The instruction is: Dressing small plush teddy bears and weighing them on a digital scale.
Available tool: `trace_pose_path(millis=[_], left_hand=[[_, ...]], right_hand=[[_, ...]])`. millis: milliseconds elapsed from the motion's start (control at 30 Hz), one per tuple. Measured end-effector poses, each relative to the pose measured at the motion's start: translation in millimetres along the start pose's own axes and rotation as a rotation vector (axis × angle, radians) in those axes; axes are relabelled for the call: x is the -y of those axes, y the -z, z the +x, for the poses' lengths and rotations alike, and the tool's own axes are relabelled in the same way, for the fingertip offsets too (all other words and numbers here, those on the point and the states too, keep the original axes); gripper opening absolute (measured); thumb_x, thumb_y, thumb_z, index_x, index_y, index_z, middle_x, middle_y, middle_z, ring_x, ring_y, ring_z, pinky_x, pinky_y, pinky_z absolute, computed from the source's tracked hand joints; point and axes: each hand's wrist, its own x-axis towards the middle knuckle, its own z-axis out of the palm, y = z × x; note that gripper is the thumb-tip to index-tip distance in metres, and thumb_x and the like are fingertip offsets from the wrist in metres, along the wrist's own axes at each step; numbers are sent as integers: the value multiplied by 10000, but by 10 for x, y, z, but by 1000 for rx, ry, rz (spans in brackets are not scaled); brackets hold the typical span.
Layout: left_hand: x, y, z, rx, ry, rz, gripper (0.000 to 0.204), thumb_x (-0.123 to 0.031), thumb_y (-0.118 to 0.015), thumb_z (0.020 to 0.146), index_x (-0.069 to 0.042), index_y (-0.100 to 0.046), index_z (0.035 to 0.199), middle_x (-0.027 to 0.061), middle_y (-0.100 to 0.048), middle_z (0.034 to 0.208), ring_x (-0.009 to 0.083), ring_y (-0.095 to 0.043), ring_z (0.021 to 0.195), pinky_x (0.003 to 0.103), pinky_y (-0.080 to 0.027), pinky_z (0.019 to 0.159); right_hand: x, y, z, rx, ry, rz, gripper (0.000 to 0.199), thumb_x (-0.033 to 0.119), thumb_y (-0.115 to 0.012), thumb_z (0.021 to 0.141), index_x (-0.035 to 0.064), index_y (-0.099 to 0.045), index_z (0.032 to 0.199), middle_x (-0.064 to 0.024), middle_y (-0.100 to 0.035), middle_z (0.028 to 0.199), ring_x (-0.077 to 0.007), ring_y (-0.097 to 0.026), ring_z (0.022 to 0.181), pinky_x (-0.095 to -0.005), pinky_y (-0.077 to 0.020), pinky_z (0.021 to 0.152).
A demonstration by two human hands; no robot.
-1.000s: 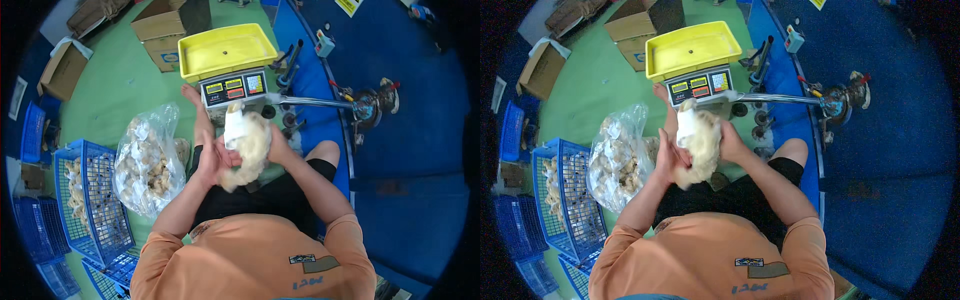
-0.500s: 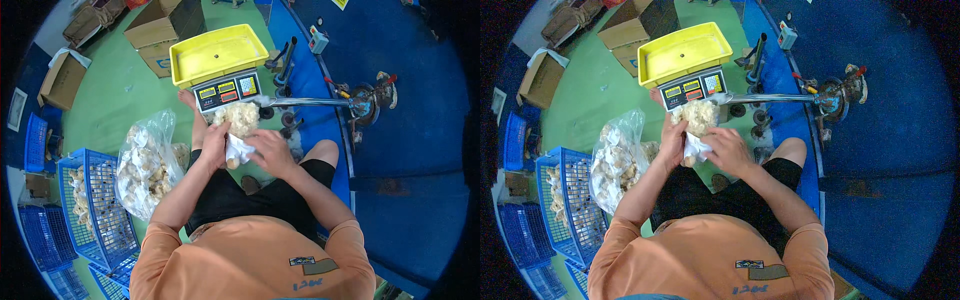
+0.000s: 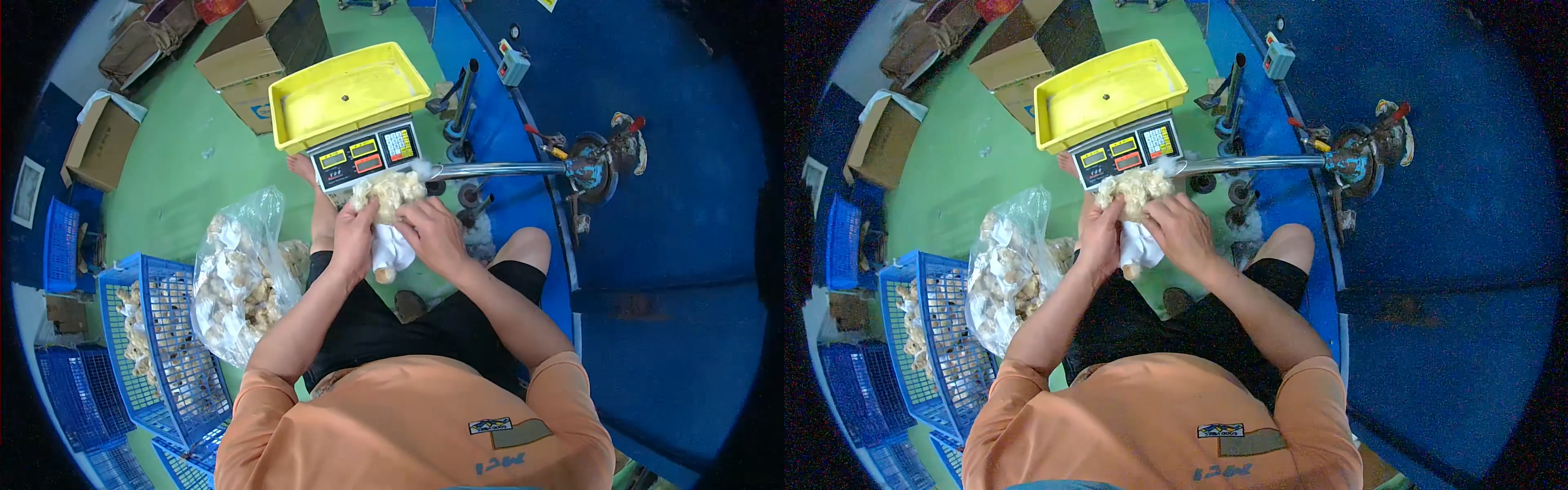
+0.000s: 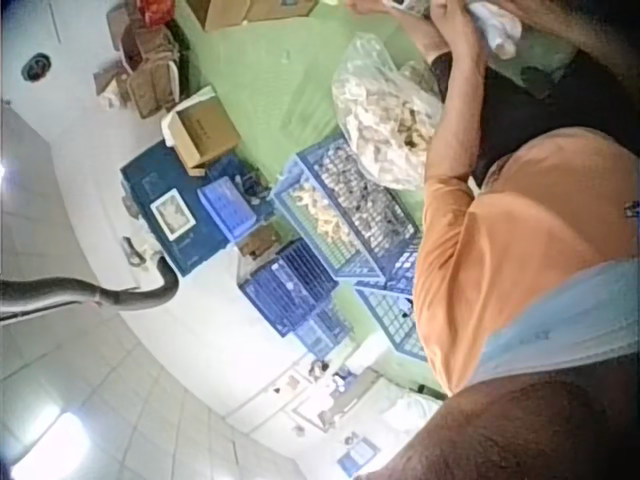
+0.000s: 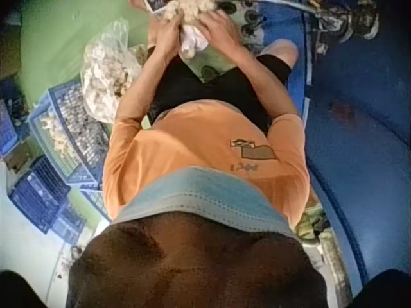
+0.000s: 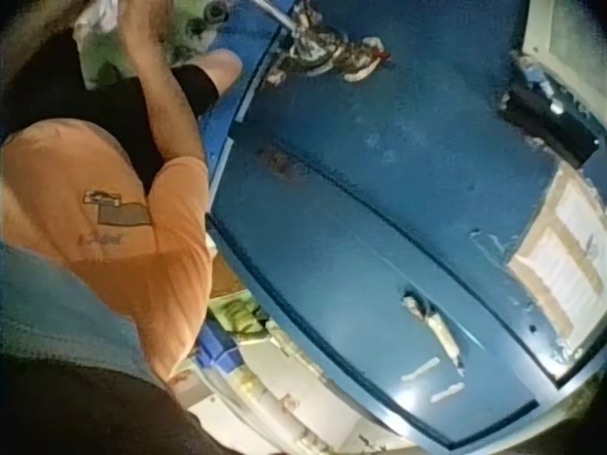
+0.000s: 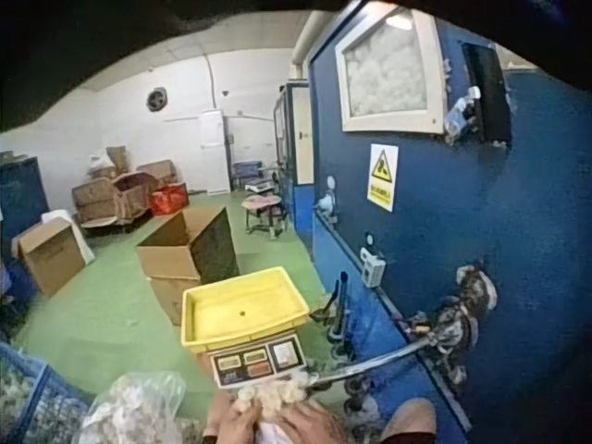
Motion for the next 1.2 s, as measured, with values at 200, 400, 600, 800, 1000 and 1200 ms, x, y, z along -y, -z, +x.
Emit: trace_pose_path(millis=[200,400,600,800,1000,1200], left_hand=[[-37,-17,3,52,2,158,227,-103,-582,985,8,-605,1181,95,-680,1037,134,-651,882,238,-528,758],[-204,-259,-133,46,-99,200,231,-109,-574,989,6,-601,1188,99,-677,1053,141,-647,900,245,-527,781],[-147,-156,-40,16,-87,242,248,-112,-569,992,15,-595,1204,113,-675,1075,158,-646,932,258,-529,813],[-141,-102,102,-42,-79,78,264,-99,-571,992,11,-577,1232,124,-664,1107,182,-642,952,291,-530,845],[-142,-131,70,16,-82,158,267,-113,-574,997,10,-578,1234,128,-667,1109,180,-651,933,283,-535,845],[-96,-92,55,41,-109,140,271,-128,-577,1003,3,-574,1240,131,-667,1128,186,-661,944,287,-543,849]], right_hand=[[-5,-31,-7,-27,-19,-68,174,174,-689,850,113,-646,1006,-56,-626,872,-261,-562,814,-371,-470,737],[-81,-52,-22,-44,147,43,187,185,-679,860,122,-643,1031,-55,-603,846,-258,-552,803,-367,-453,775],[-89,-43,-100,12,113,-79,215,182,-682,859,121,-639,1060,-58,-588,828,-258,-550,805,-369,-441,791],[-2,53,-56,-16,231,-65,195,191,-679,864,123,-633,1041,-65,-605,849,-267,-567,800,-381,-440,772],[63,53,-31,-111,52,-27,154,197,-680,866,121,-626,989,-66,-624,819,-265,-593,765,-387,-446,750],[-44,-6,-12,34,-9,27,130,186,-684,867,102,-617,941,-66,-628,745,-271,-600,687,-382,-451,728]])
